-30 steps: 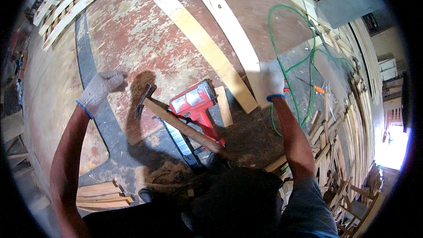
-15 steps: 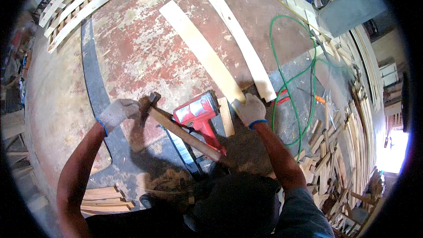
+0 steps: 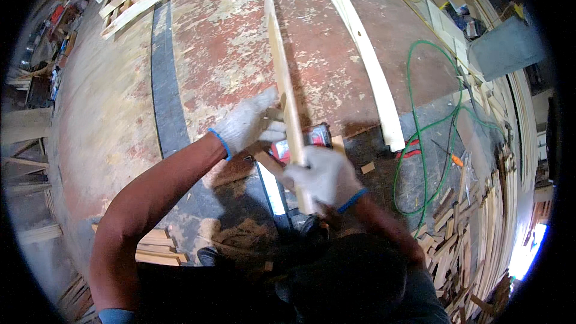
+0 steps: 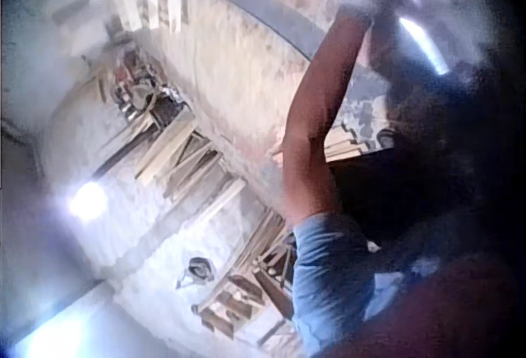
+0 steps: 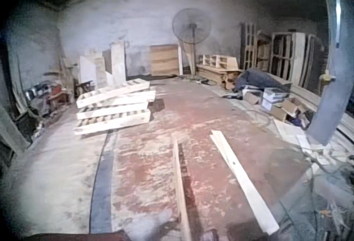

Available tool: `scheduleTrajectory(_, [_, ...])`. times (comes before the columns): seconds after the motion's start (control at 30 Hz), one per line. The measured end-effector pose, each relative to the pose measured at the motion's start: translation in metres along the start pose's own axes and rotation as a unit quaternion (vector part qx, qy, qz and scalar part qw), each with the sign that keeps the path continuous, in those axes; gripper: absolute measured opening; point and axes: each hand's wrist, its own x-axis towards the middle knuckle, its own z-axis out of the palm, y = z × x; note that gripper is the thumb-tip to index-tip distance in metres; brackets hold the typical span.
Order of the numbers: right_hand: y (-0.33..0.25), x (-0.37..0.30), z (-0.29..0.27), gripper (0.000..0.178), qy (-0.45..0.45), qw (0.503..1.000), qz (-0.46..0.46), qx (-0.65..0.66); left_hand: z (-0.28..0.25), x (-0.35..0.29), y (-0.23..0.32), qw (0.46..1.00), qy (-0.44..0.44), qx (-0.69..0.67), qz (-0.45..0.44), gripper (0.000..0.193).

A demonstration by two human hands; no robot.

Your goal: The person assembles a wooden frame by placing slats into a grid structure and securing them with a pneumatic nail gun. They also use a hammer to adjust the wood pieces and ensure a tight fit.

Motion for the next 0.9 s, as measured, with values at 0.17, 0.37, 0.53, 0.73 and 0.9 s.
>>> scheduleTrajectory(0.17, [-0.008,0.013,0.076,0.050,-0.048,0.998,-0.049,-0.010,-0.052,0.013,-0.042,0.982,0.103,0.083,0.135,0.035])
scheduleTrajectory(0.37, [-0.013,0.010,0.074,0.041,-0.063,0.998,-0.022,-0.013,-0.090,-0.048,-0.017,0.959,0.161,0.228,0.043,0.026])
scheduleTrajectory(0.53, [0.033,-0.019,0.047,0.040,0.018,0.995,0.085,-0.043,-0.195,-0.113,0.022,0.847,0.170,0.502,-0.035,0.021])
scheduleTrajectory(0.73, [0.069,-0.055,0.070,0.041,-0.076,0.984,0.159,-0.017,-0.324,-0.220,0.011,0.599,0.163,0.775,-0.120,0.025])
scheduleTrajectory(0.9, [0.032,-0.044,0.089,0.035,-0.172,0.915,0.280,0.233,-0.363,-0.255,-0.047,0.548,0.218,0.797,-0.130,0.024])
